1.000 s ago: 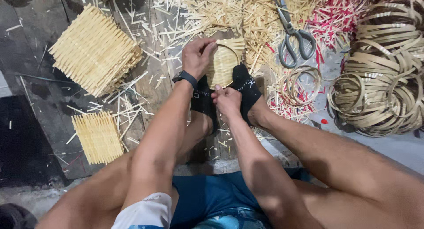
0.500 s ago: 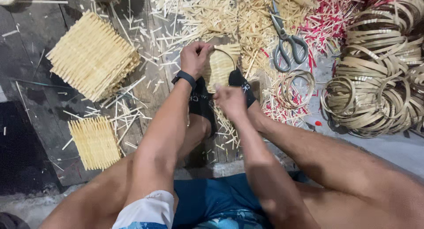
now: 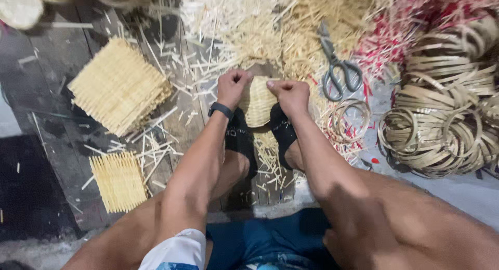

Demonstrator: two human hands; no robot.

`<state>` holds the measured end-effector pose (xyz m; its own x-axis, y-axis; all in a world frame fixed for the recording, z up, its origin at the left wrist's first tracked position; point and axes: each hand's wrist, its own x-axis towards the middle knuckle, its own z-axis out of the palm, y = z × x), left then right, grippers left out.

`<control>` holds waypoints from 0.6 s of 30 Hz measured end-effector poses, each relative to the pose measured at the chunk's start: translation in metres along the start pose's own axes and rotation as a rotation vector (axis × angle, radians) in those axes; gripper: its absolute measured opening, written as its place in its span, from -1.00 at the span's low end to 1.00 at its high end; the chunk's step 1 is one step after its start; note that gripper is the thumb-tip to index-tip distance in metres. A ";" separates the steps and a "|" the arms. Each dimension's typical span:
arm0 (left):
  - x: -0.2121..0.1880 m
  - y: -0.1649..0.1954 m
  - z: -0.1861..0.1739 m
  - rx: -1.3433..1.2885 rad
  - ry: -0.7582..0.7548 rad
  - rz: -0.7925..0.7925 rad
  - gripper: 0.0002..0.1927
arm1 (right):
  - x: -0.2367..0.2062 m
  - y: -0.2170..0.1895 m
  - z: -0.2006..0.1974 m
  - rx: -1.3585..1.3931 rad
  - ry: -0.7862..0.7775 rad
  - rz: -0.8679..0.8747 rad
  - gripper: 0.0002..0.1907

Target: The person sits on the floor assembling bamboo steamer baskets. They press a round woven bamboo mat into a wooden rim, trim excess slivers with scissors, tap and seat the rim, and stack the finished baskets with a pile of completed ones.

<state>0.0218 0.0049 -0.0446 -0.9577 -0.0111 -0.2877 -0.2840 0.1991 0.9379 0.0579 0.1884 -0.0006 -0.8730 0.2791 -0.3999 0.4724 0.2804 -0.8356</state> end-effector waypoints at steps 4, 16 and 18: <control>-0.004 0.003 -0.016 -0.044 -0.186 0.057 -0.78 | 0.016 -0.037 -0.060 -0.118 -0.046 -0.105 -0.76; -0.112 0.024 -0.009 0.715 -0.227 0.846 -0.72 | 0.040 -0.051 -0.269 -0.922 -0.255 -0.210 -0.66; -0.129 0.016 -0.018 0.890 -0.294 0.806 -0.61 | 0.048 0.006 -0.238 -0.889 -0.293 0.022 -0.67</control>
<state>0.1402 -0.0080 0.0113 -0.7648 0.6213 0.1703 0.6227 0.6453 0.4424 0.0477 0.4218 0.0654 -0.8017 0.0841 -0.5918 0.3027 0.9108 -0.2807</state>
